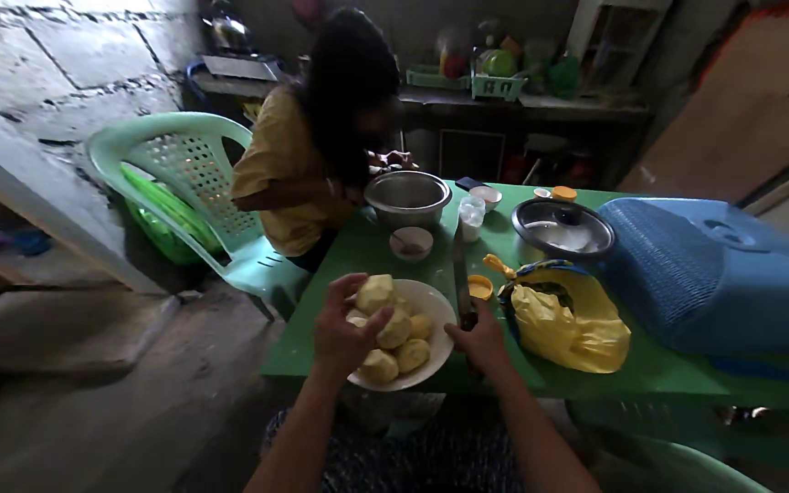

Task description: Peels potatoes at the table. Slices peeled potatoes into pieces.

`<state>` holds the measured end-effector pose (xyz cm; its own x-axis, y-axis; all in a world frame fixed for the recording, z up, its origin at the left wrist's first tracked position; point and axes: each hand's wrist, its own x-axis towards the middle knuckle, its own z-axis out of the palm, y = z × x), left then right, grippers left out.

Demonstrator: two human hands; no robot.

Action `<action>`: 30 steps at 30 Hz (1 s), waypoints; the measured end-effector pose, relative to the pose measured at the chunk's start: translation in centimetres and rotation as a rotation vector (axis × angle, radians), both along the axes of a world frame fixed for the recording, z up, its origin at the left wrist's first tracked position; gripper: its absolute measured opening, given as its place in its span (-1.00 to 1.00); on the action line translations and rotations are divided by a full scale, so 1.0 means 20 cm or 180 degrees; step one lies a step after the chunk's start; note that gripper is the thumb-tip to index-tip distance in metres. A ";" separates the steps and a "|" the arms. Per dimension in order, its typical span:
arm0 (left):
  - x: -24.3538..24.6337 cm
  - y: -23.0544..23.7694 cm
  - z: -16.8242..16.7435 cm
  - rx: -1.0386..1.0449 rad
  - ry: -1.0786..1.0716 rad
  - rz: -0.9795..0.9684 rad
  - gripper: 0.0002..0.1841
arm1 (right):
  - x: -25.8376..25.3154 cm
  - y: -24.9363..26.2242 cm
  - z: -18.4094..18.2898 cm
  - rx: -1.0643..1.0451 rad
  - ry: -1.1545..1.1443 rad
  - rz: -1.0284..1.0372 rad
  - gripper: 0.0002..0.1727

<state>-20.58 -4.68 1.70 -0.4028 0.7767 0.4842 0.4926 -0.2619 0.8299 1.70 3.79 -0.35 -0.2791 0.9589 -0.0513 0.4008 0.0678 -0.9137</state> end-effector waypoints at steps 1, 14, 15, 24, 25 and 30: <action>0.00 -0.02 -0.01 0.0133 -0.0308 0.0060 -0.18 | 0.00 0.00 0.00 -0.0026 -0.0045 0.0007 -0.15; 0.09 -0.27 -0.09 0.0600 -0.2186 -0.0075 -0.03 | 0.04 -0.19 -0.06 0.0074 0.0242 -0.0492 -0.06; 0.11 -0.27 -0.10 0.0681 -0.2195 -0.0020 -0.02 | 0.06 -0.22 -0.08 0.0122 0.0385 -0.0546 -0.04; 0.44 -0.34 -0.24 0.1194 -0.1475 -0.0254 -0.17 | 0.13 -0.15 -0.02 0.0682 0.0511 -0.0501 -0.13; 0.45 -0.32 -0.27 0.1253 -0.1274 -0.0288 -0.20 | 0.11 -0.11 -0.02 0.0740 0.0415 -0.0477 -0.14; 0.45 -0.23 -0.36 0.1475 -0.0437 -0.0235 -0.19 | 0.05 0.03 0.02 0.0624 -0.0013 -0.0392 -0.18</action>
